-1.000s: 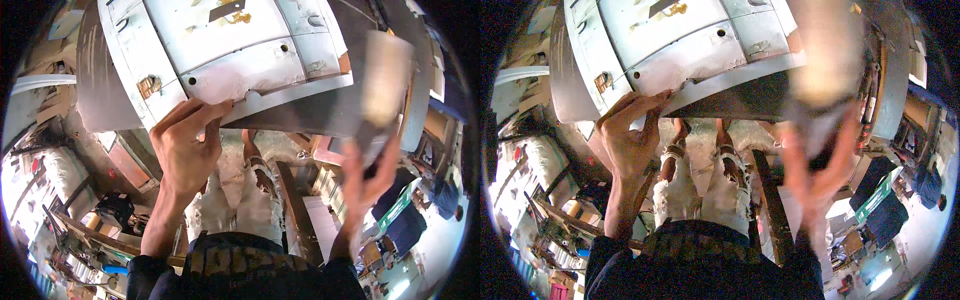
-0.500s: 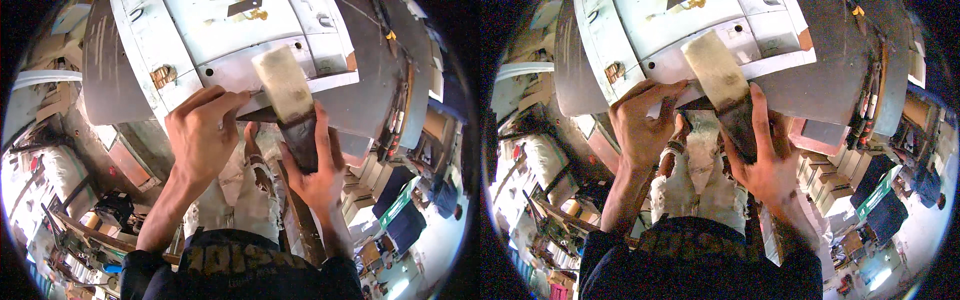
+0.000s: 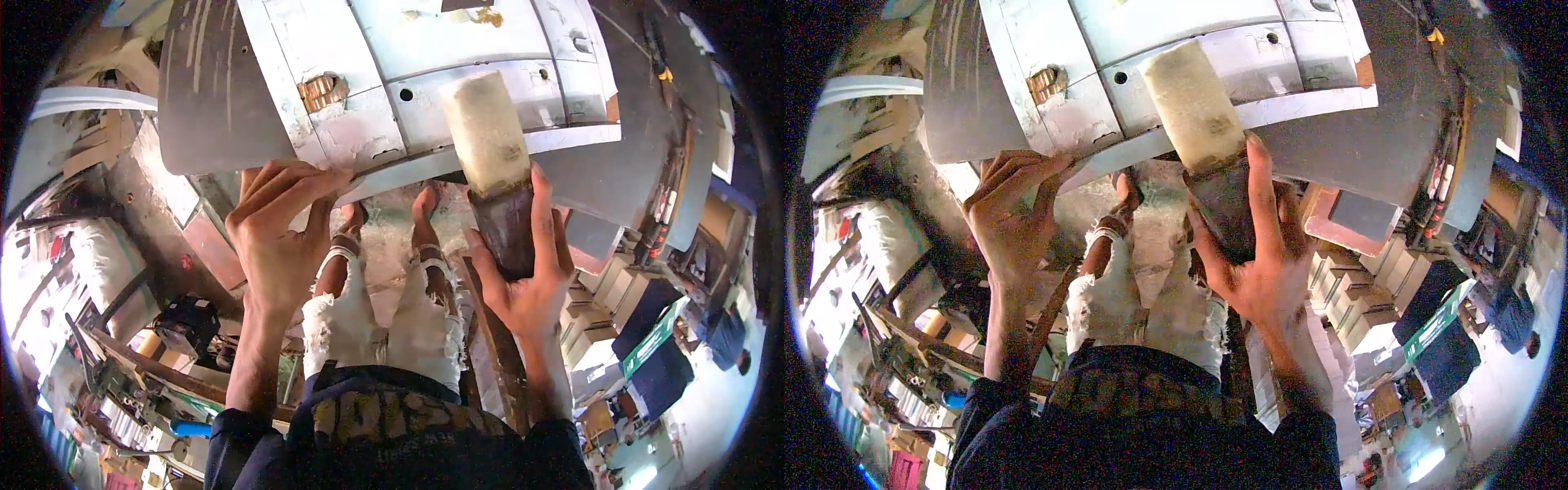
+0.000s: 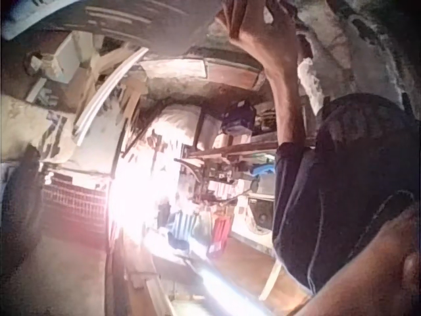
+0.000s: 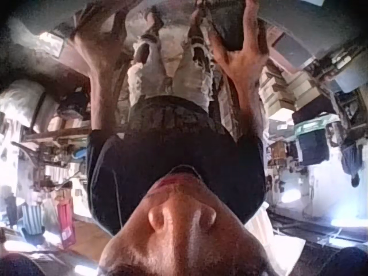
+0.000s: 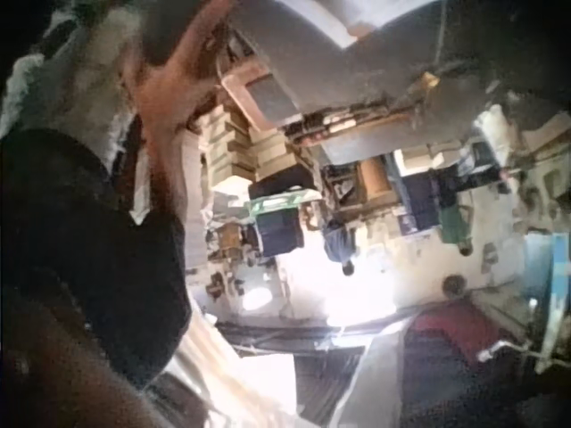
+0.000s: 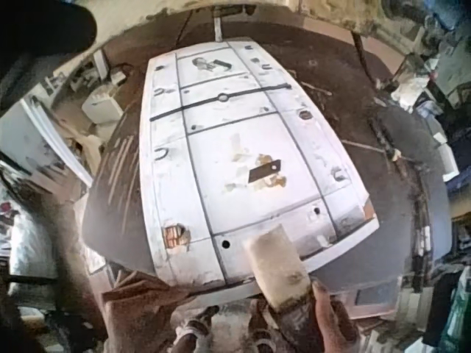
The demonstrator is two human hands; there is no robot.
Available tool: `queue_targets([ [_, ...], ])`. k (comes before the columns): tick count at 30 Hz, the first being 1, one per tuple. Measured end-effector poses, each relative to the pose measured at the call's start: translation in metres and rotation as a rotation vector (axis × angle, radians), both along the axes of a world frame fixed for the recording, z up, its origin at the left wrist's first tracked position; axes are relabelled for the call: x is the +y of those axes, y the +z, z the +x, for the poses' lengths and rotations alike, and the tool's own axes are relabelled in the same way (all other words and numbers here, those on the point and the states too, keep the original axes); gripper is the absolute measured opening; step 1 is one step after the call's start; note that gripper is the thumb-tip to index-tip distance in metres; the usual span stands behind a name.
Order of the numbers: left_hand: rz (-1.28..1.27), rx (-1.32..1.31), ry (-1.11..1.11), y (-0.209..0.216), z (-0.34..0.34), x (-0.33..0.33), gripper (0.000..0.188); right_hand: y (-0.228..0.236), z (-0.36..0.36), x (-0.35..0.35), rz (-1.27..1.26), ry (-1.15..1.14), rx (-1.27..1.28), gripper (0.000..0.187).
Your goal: The person uses a printing machine to stamp green sheets, then assembles a wooden and paper board by applying metal strips, using a hammer and pliers to secure parts, and finishing the edges with a tool.
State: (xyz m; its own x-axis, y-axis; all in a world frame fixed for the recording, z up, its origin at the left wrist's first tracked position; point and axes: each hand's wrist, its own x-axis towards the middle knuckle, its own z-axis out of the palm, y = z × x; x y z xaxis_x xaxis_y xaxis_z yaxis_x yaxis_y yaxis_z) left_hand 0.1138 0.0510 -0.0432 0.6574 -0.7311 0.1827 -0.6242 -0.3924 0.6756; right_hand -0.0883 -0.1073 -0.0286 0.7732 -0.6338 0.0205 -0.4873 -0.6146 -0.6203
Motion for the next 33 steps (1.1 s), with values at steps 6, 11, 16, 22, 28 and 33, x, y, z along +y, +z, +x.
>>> queue_targets([
  [6,-0.007,-0.048,-0.003,0.000,-0.009,-0.008,0.026,-0.009,-0.007,0.013,-0.060,0.077,-0.179,0.077],
  [11,-0.011,0.088,0.231,-0.010,-0.023,0.021,0.027,0.000,0.002,0.025,0.035,0.006,-0.035,0.079],
  [16,-0.066,0.626,0.373,-0.030,-0.036,0.027,0.033,-0.010,-0.001,0.037,-0.101,-0.026,-0.251,0.079],
  [22,-0.001,0.640,0.314,-0.030,-0.033,0.023,0.033,0.001,0.002,0.037,-0.036,0.021,-0.146,0.080],
  [28,-0.095,0.252,0.228,-0.029,-0.040,0.030,0.047,-0.014,-0.006,0.015,0.191,-0.034,-0.029,0.082],
  [33,-0.297,0.105,0.091,0.002,-0.014,-0.006,0.047,-0.014,-0.034,0.006,-0.015,-0.081,-0.236,0.089],
])
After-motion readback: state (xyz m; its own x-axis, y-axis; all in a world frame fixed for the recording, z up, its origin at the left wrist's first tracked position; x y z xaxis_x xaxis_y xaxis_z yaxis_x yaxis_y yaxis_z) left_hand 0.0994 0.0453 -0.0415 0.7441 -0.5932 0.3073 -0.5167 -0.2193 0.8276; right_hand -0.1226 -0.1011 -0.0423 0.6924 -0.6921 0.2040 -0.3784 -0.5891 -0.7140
